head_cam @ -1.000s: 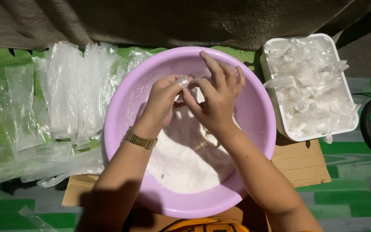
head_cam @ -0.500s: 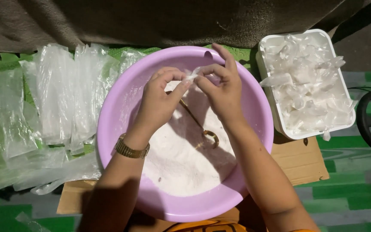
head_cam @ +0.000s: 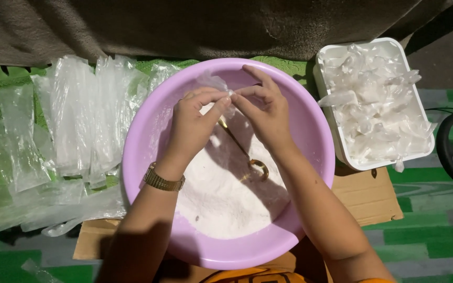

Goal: Scooping powdered food from a large bowl into individual small plastic bags using a spoon.

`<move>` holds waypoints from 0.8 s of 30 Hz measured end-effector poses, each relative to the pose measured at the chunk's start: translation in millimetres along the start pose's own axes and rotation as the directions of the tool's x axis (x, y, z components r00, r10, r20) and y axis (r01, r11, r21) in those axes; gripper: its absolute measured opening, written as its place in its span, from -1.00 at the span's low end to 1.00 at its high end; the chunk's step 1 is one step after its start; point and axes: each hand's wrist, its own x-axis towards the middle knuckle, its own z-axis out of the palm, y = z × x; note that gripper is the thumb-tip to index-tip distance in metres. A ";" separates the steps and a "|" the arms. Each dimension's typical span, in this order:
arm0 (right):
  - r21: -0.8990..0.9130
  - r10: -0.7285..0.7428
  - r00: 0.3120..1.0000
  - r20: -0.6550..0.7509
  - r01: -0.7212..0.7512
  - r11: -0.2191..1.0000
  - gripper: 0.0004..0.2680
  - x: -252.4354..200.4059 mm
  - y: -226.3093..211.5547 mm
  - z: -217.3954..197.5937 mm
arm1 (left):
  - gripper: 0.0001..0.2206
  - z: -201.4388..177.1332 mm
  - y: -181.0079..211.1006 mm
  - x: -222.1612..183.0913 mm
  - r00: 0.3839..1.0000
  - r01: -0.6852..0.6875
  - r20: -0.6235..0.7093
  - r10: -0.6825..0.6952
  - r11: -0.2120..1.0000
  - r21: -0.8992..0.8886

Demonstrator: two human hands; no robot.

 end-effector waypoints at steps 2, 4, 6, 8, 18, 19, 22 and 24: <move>-0.062 -0.055 0.998 0.015 0.056 0.996 -0.93 -0.1 2.3 -3.0 | -0.85 0.1 0.8 -1.4 1.000 -0.006 -0.011 0.007 0.999 0.044; -0.121 -0.108 0.994 0.035 0.111 0.986 -0.94 -3.2 -3.0 -3.8 | -0.87 1.1 3.2 -1.4 1.000 -0.011 -0.022 0.013 0.996 0.090; -0.221 -0.227 0.974 -0.014 0.219 0.950 -0.97 -10.7 -15.7 -2.5 | -0.84 3.4 7.4 -0.9 0.970 0.234 -0.015 -0.242 0.952 -0.199; -0.170 -0.341 0.940 -0.015 0.333 0.927 -0.98 -14.6 -17.9 2.4 | -0.87 6.4 15.9 -2.9 0.941 0.327 0.046 -0.335 0.867 -0.376; 0.071 -0.261 0.965 -0.013 0.261 0.963 -0.97 -13.1 -17.0 -0.1 | -0.87 13.3 -9.5 -2.3 0.999 -0.027 0.034 0.028 0.999 -0.017; 0.069 -0.262 0.965 -0.022 0.263 0.962 -0.97 -12.4 -15.0 0.2 | -0.87 12.7 -11.0 -1.1 0.999 -0.034 0.040 0.034 0.999 -0.015; 0.167 -0.230 0.969 -0.090 0.242 0.956 -0.96 -11.2 -5.4 -2.1 | -0.87 15.5 -13.8 1.1 0.975 -0.212 -0.022 0.219 0.962 0.171; 0.253 -0.163 0.970 -0.182 0.207 0.945 -0.96 -7.9 4.3 -2.8 | -0.86 17.8 -13.5 1.5 0.953 -0.299 0.026 0.301 0.926 0.232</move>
